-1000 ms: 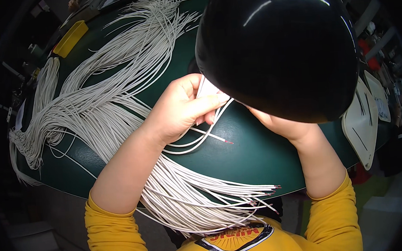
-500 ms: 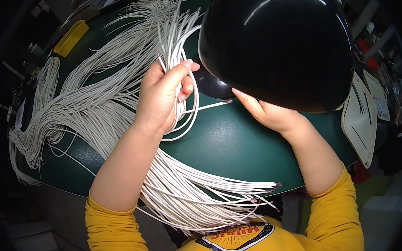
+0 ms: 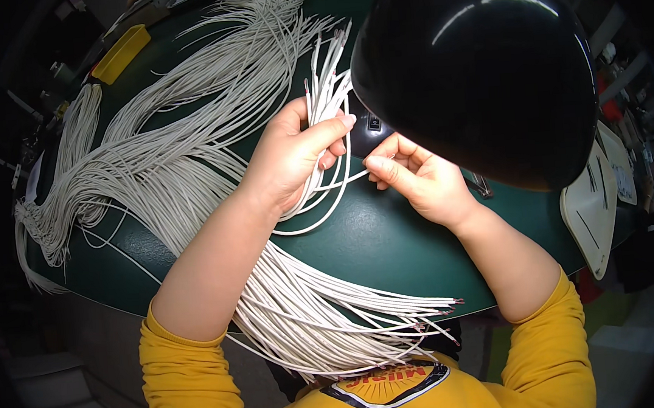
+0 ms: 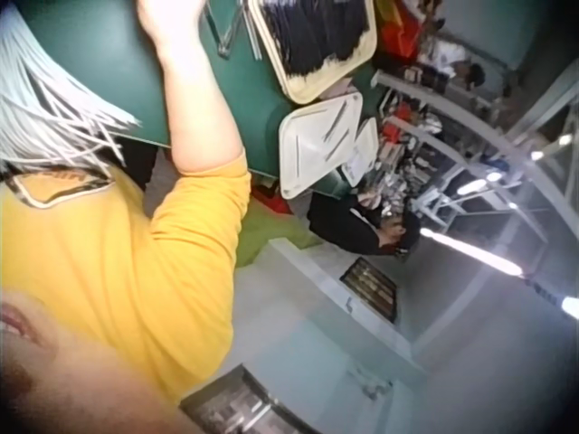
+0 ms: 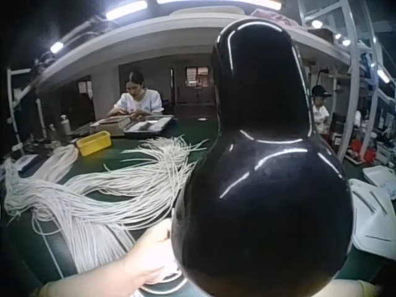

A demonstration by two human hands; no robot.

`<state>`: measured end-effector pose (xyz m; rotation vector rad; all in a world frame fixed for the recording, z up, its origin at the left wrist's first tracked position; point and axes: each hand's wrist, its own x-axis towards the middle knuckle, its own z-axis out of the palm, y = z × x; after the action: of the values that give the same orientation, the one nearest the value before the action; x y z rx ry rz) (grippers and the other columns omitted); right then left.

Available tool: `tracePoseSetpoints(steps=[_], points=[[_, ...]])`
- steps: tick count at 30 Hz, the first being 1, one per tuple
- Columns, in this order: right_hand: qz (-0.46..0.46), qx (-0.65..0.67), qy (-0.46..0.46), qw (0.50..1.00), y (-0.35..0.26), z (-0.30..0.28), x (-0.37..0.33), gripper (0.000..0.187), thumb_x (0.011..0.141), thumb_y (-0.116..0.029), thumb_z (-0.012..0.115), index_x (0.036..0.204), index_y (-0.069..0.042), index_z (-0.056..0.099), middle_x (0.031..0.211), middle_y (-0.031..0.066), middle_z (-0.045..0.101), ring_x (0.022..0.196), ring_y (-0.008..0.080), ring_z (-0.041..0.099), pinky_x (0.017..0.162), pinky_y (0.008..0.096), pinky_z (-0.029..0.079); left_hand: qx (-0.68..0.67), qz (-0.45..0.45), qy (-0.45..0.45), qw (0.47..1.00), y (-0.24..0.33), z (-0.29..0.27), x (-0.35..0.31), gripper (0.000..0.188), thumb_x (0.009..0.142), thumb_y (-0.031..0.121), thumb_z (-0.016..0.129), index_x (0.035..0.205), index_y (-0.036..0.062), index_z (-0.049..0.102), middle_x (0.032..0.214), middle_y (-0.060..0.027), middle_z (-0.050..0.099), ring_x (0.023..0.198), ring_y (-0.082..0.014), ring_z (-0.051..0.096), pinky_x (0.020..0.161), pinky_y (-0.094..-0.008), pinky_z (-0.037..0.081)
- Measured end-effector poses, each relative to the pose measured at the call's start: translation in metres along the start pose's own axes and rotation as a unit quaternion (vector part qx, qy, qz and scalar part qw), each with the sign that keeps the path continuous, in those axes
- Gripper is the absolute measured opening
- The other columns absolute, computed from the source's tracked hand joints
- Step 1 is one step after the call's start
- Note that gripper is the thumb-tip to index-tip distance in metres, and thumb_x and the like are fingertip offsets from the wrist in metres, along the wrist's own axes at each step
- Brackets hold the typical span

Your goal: The person gathers and sorts white wires on a workbench, attaches small sleeves onto the wire ends under a desk lamp, and passes a tray of parts across the table.

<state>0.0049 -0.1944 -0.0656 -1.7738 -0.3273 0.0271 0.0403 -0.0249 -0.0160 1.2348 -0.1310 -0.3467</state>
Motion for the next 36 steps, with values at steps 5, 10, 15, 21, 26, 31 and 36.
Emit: tracePoseSetpoints(steps=[5,10,15,21,26,31,36], points=[[0.105,0.119,0.017,0.987,-0.015,0.001,0.011,0.016,0.081,-0.018,0.055,0.080,-0.002,0.052,0.068,0.0018,0.051,0.059,0.0067,0.047,0.057,0.0183,0.041,0.016,0.006,0.015,1.000,0.002,0.000,0.000,0.011,0.076,0.007,0.057,0.080,0.0021,0.048,0.060,-0.0017,0.049,0.050,-0.0051,0.041,0.046,-0.0159,0.033],[0.097,0.144,0.013,0.985,-0.029,0.004,0.010,0.015,0.080,-0.017,0.055,0.081,-0.002,0.052,0.066,0.0013,0.050,0.057,0.0069,0.046,0.055,0.0184,0.040,0.008,-0.007,-0.004,1.000,0.003,0.000,-0.001,0.012,0.079,0.012,0.055,0.081,0.0030,0.048,0.059,0.0005,0.047,0.048,-0.0041,0.041,0.043,-0.0150,0.032],[0.017,-0.018,0.047,0.999,0.014,0.001,0.009,0.014,0.081,-0.015,0.055,0.086,-0.002,0.053,0.067,0.0009,0.050,0.058,0.0070,0.046,0.054,0.0182,0.039,0.039,-0.058,-0.088,0.994,0.002,0.002,-0.004,0.013,0.081,0.015,0.053,0.080,0.0035,0.048,0.057,0.0016,0.045,0.041,-0.0025,0.038,0.036,-0.0141,0.030],[-0.030,0.118,0.030,0.992,0.005,0.007,-0.001,0.014,0.081,-0.010,0.053,0.092,-0.001,0.053,0.072,0.0015,0.052,0.059,0.0075,0.046,0.054,0.0173,0.039,0.027,-0.085,-0.130,0.988,0.002,0.001,-0.008,0.011,0.080,0.010,0.052,0.074,0.0010,0.053,0.052,0.0012,0.045,0.040,-0.0030,0.039,0.035,-0.0139,0.031],[-0.046,0.126,0.048,0.990,-0.010,0.004,-0.005,0.008,0.081,-0.007,0.052,0.085,-0.001,0.056,0.071,0.0018,0.052,0.058,0.0074,0.046,0.053,0.0175,0.039,0.007,-0.091,-0.161,0.983,0.009,-0.002,-0.008,0.007,0.078,0.009,0.053,0.075,0.0020,0.053,0.056,0.0011,0.048,0.043,-0.0025,0.041,0.038,-0.0136,0.033],[-0.089,0.081,0.042,0.992,-0.001,0.001,-0.007,0.008,0.081,-0.007,0.053,0.084,-0.001,0.056,0.070,0.0019,0.052,0.057,0.0073,0.046,0.052,0.0179,0.039,-0.007,-0.092,-0.174,0.980,0.011,-0.001,-0.009,0.004,0.076,0.006,0.055,0.077,0.0026,0.053,0.063,0.0004,0.051,0.049,-0.0020,0.043,0.043,-0.0133,0.035],[-0.074,0.099,0.036,0.992,-0.003,0.003,-0.008,0.011,0.082,-0.009,0.051,0.085,0.000,0.056,0.071,0.0019,0.052,0.058,0.0070,0.046,0.053,0.0181,0.038,0.015,-0.110,-0.182,0.977,0.016,-0.001,-0.012,0.007,0.074,0.005,0.056,0.080,0.0016,0.054,0.065,-0.0001,0.053,0.051,-0.0020,0.044,0.046,-0.0138,0.036]])
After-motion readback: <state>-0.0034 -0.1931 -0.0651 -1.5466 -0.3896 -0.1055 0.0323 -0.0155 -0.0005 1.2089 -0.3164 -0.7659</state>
